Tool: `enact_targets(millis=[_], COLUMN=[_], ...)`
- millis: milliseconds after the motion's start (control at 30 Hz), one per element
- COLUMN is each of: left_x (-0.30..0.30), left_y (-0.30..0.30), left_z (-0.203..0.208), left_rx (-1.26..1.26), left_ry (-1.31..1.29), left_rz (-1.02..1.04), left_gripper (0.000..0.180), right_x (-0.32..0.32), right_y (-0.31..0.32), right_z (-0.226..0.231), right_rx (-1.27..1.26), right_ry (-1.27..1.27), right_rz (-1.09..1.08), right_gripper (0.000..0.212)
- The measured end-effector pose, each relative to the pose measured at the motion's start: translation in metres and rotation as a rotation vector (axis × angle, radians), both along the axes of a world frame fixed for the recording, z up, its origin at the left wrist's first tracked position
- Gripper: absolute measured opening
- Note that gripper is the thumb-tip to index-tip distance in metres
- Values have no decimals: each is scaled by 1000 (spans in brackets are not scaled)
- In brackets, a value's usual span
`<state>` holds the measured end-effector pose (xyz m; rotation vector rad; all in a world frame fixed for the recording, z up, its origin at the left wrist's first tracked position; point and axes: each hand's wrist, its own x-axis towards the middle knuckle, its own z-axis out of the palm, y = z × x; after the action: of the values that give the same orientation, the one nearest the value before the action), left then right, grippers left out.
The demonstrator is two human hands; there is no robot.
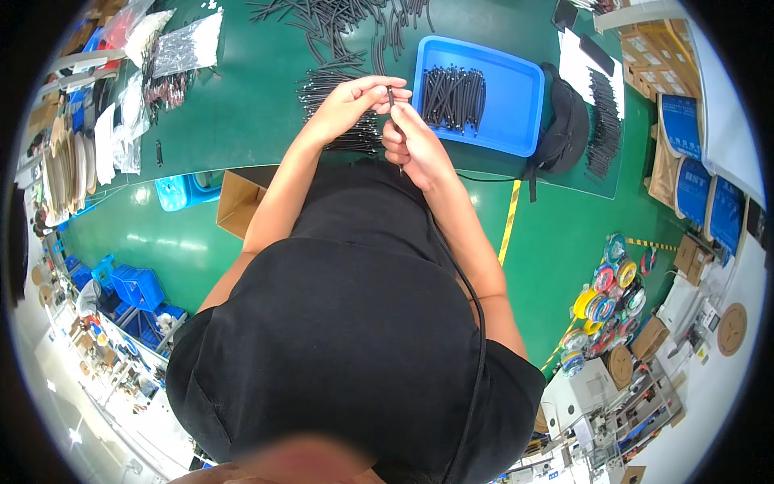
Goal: The person sleeves wires by taking wire pieces from the table and tubes from a tray and sliding each tube onto a wire by hand.
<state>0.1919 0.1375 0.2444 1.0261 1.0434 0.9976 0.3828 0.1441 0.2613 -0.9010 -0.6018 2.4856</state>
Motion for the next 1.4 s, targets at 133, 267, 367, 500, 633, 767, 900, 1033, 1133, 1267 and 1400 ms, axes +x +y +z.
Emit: enact_targets(millis=[133,267,367,500,633,767,900,1033,1133,1267,1400], left_x=[3,3,3,9,12,12,13,15,15,15,17], left_y=[-1,-1,-1,-4,-3,-3,-4,-5,-5,-6,-6], left_z=[-3,-6,-7,-6,-9,-10,-10,-16,-19,-20,-23], left_rx=[-27,-21,-28,-38,-63,-67,-69,-78,-88,-83,-78], left_ry=[-44,-49,-57,-101,-110,-67,-77,-82,-98,-88,-103], left_rz=[32,51,42,33,4,-9,12,41,42,45,55], left_gripper=[36,33,31,30,30,30,29,29,28,28,27], right_x=[0,1,3,8,11,12,13,13,14,14,15], right_y=[-1,-2,-5,-11,-14,-15,-16,-15,-15,-15,-15], right_z=[-3,-4,-2,-1,0,-1,0,-9,-13,-11,-13], right_rx=[-12,14,-1,-26,-43,-43,-36,-19,-23,-23,-22], right_ry=[-1,13,6,1,-18,-8,-18,-26,-27,-33,-37], right_rz=[-7,2,-11,-18,-38,-40,-43,-33,-25,-24,-25], right_gripper=[19,19,19,20,19,19,19,20,21,22,22])
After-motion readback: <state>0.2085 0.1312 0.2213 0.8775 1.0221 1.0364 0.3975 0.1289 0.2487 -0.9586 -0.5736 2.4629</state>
